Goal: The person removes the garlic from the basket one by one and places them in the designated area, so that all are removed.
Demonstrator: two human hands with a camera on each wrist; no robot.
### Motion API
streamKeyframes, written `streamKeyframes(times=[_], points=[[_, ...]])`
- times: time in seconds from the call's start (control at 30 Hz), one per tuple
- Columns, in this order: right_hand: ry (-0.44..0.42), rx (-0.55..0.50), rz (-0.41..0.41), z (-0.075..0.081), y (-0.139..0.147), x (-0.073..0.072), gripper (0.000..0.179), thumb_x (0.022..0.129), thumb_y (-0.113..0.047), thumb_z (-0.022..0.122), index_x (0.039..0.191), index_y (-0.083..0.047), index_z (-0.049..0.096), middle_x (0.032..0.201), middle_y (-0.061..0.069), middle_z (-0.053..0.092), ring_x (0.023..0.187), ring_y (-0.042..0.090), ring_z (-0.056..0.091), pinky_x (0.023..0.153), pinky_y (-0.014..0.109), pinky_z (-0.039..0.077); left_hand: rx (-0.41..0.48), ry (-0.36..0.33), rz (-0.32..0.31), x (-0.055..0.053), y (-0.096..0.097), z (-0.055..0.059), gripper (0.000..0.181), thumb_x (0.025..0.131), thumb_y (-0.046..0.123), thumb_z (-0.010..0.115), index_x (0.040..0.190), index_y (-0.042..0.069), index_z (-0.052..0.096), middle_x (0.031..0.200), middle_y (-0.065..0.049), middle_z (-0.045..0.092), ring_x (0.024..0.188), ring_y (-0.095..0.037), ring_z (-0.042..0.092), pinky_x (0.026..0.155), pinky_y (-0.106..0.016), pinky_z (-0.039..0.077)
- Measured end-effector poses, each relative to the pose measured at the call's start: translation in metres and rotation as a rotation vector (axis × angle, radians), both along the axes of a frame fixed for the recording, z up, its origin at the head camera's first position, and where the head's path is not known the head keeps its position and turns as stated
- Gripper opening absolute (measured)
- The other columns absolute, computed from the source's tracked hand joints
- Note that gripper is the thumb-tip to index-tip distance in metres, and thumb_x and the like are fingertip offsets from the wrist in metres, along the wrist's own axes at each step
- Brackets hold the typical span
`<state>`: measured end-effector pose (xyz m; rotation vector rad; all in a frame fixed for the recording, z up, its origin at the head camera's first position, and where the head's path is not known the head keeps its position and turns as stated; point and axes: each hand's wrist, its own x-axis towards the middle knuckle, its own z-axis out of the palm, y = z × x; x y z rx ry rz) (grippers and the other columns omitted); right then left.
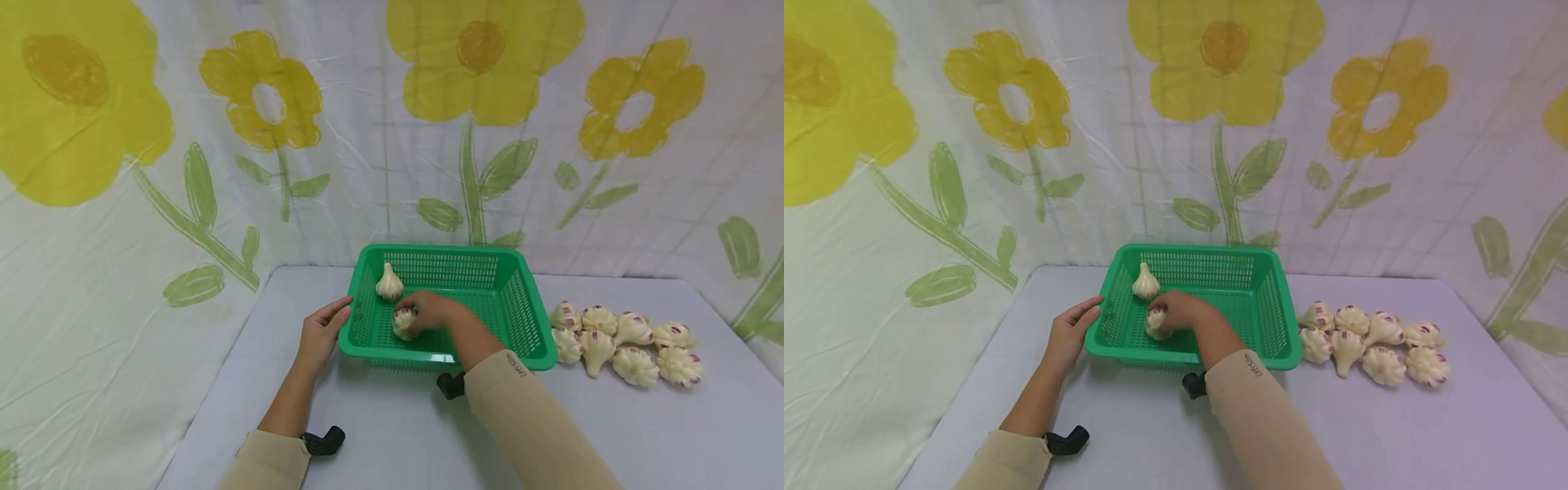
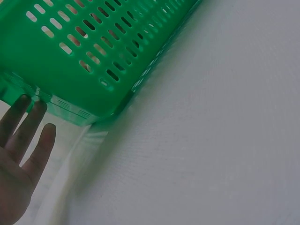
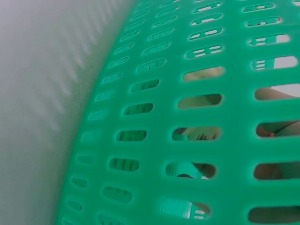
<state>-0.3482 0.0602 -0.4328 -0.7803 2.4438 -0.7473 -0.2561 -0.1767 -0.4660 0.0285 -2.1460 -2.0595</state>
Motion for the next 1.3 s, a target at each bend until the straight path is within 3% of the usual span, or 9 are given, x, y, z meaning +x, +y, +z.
streamKeyframes(times=[0.5, 0.77, 0.97, 1.1, 1.3], points=[[-0.055, -0.018, -0.051, -0.002, 0.002, -0.002, 0.053, 0.082, -0.015, 0.076, 0.133, -0.017, 0.063, 0.139, 0.008, 0.055, 0.123, 0.026, 0.052, 0.097, 0.044, 0.048, -0.006, 0.009, 0.000, 0.000, 0.000, 0.000, 0.038, 0.097, 0.023, 0.064, 0.129, 0.003, 0.064, 0.130, -0.015, 0.063, 0.099, -0.003, 0.065, 0.079, -0.022, 0.056], [0.046, -0.019, 0.000, 0.000, 0.004, 0.003, 0.043, 0.087, -0.016, 0.067, 0.129, -0.011, 0.065, 0.132, 0.008, 0.062, 0.119, 0.026, 0.057, 0.094, 0.042, 0.050, -0.013, -0.014, -0.004, 0.003, -0.001, -0.005, 0.036, 0.097, 0.022, 0.064, 0.128, 0.003, 0.064, 0.131, -0.016, 0.063, 0.099, -0.002, 0.064, 0.078, -0.022, 0.056], [0.075, -0.078, -0.083, 0.010, 0.006, 0.013, 0.048, 0.085, -0.023, 0.074, 0.130, -0.010, 0.064, 0.128, 0.008, 0.064, 0.114, 0.026, 0.059, 0.090, 0.042, 0.052, -0.033, 0.010, -0.005, 0.003, 0.000, -0.005, 0.036, 0.097, 0.023, 0.064, 0.128, 0.004, 0.065, 0.132, -0.015, 0.063, 0.106, -0.001, 0.062, 0.084, -0.021, 0.054], [0.107, -0.125, -0.084, 0.018, 0.012, 0.021, 0.048, 0.086, -0.024, 0.074, 0.130, -0.010, 0.063, 0.127, 0.008, 0.064, 0.114, 0.025, 0.059, 0.091, 0.043, 0.051, -0.053, 0.021, 0.005, 0.003, 0.001, -0.002, 0.036, 0.097, 0.024, 0.064, 0.127, 0.004, 0.066, 0.132, -0.014, 0.063, 0.109, 0.000, 0.061, 0.086, -0.020, 0.053], [0.147, -0.212, -0.117, 0.020, 0.036, 0.035, 0.047, 0.088, -0.026, 0.072, 0.130, -0.010, 0.063, 0.121, 0.008, 0.066, 0.102, 0.021, 0.061, 0.082, 0.038, 0.053, -0.052, 0.018, 0.003, 0.001, 0.000, 0.001, 0.037, 0.098, 0.023, 0.063, 0.129, 0.003, 0.064, 0.132, -0.016, 0.063, 0.105, 0.002, 0.062, 0.083, -0.020, 0.054]])
